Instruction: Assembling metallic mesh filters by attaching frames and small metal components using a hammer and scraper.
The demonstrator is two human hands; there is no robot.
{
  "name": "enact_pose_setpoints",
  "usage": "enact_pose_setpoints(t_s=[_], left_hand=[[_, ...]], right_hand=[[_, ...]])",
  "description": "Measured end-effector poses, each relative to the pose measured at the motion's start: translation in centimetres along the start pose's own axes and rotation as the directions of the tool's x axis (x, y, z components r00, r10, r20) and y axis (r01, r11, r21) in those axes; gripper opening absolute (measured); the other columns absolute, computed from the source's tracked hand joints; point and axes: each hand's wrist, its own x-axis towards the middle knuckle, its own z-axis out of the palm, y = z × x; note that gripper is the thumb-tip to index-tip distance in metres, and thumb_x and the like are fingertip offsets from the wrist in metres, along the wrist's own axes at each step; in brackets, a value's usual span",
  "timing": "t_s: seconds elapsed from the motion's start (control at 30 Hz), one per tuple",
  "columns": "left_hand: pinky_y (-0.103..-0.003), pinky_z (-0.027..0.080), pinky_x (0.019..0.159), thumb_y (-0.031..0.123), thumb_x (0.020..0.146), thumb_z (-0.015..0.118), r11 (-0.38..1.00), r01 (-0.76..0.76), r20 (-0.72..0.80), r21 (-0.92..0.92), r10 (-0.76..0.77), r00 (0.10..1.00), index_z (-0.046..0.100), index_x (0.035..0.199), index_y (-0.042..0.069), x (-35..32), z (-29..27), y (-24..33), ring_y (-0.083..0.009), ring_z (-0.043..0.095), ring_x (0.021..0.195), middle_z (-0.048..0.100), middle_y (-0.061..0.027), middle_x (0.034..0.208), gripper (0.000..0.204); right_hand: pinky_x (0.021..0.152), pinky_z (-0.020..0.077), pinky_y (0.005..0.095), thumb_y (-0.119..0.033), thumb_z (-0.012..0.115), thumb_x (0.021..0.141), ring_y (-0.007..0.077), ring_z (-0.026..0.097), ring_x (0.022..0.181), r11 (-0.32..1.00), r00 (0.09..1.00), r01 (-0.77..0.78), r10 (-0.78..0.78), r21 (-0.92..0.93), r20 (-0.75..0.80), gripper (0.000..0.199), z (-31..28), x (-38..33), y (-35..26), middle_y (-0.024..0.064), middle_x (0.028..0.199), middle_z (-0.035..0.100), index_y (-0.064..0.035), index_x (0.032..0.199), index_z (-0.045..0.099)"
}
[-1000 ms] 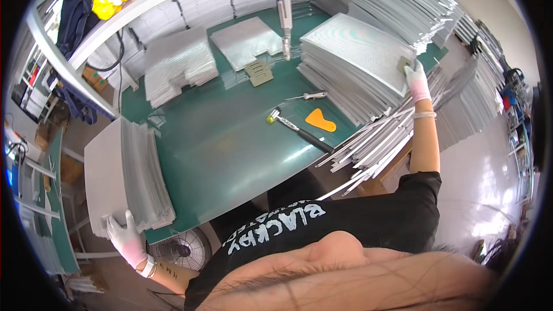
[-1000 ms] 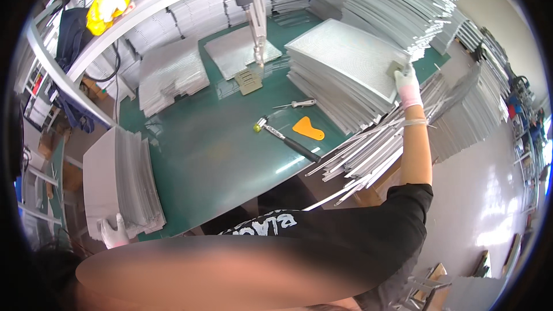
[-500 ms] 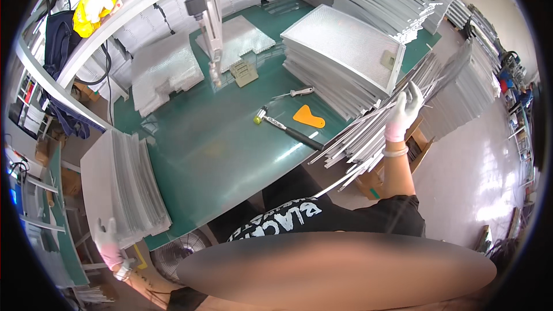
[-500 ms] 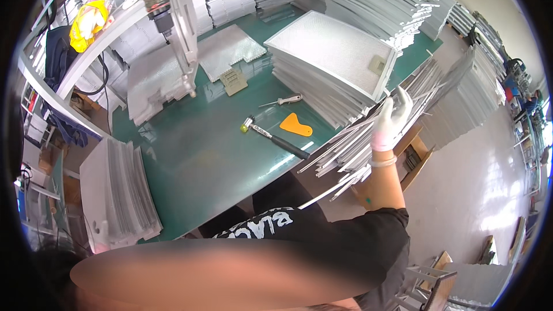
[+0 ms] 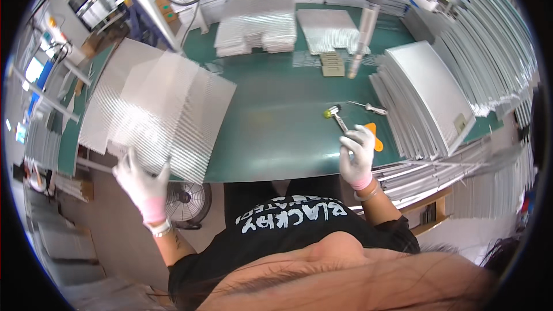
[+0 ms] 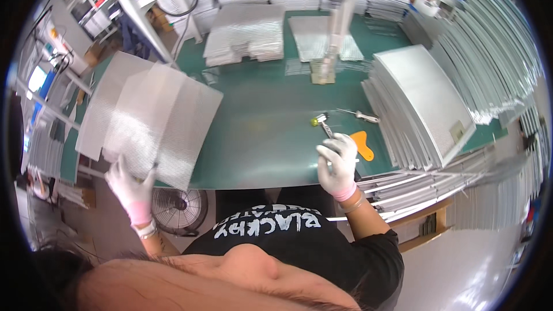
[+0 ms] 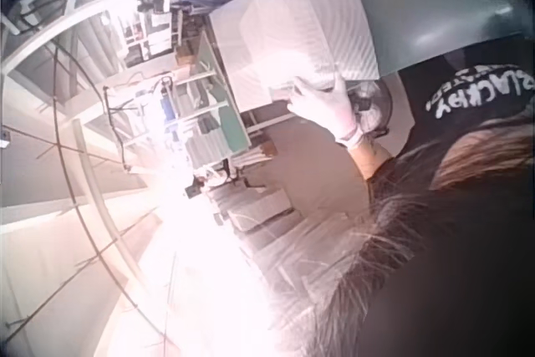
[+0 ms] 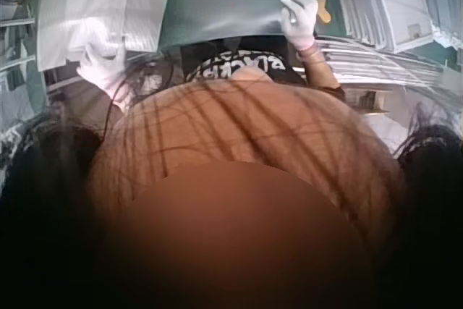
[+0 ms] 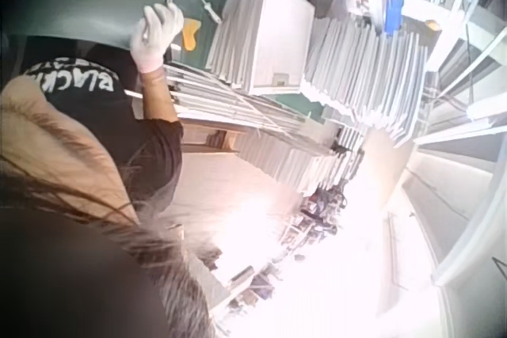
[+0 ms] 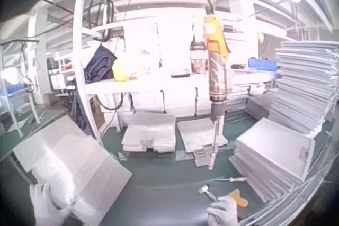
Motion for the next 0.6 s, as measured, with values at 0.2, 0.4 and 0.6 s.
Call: enact_pose_setpoints(t_s=[0.2, 0.4, 0.6], left_hand=[[-0.035, 0.031, 0.112, 0.014, 0.093, 0.058, 0.251, 0.238, 0.136, -0.938, -0.364, 0.921, 0.043, 0.140, -0.002, 0.5, 1.7, -6.7, -0.0245, 0.045, 0.130, 0.048, -0.0177, 0.141, 0.052], [-0.039, 0.029, 0.113, 0.017, 0.090, 0.058, 0.254, 0.054, -0.044, -0.966, -0.366, 0.929, 0.039, 0.142, -0.002, -0.9, -3.0, -5.0, -0.0266, 0.043, 0.132, 0.045, -0.0183, 0.142, 0.058], [-0.055, 0.031, 0.106, 0.042, 0.058, 0.085, 0.696, -0.314, -0.325, -0.646, 0.121, 0.938, 0.046, 0.131, 0.001, -3.9, -2.4, 2.8, -0.0392, 0.043, 0.120, 0.044, -0.0184, 0.126, 0.092]], right_hand=[[0.088, 0.0476, 0.0395, -0.002, 0.060, 0.082, 0.0326, 0.061, 0.096, 0.949, 0.971, -0.176, 0.123, 0.263, 0.205, 0.015, 8.4, 6.0, 4.0, 0.0147, 0.098, 0.064, -0.0032, 0.096, 0.065], [0.077, 0.0522, 0.0317, -0.026, 0.049, 0.100, 0.0193, 0.066, 0.086, 0.471, 0.692, -0.705, 0.291, 0.530, 0.661, 0.033, 13.5, 12.2, 2.2, 0.0126, 0.101, 0.068, 0.0014, 0.112, 0.064], [0.100, 0.0447, 0.0404, -0.045, 0.052, 0.097, 0.0253, 0.053, 0.118, -0.496, 0.676, -0.716, -0.315, 0.492, 0.667, 0.071, 15.5, 7.8, -6.8, 0.0175, 0.133, 0.050, 0.0034, 0.143, 0.029]])
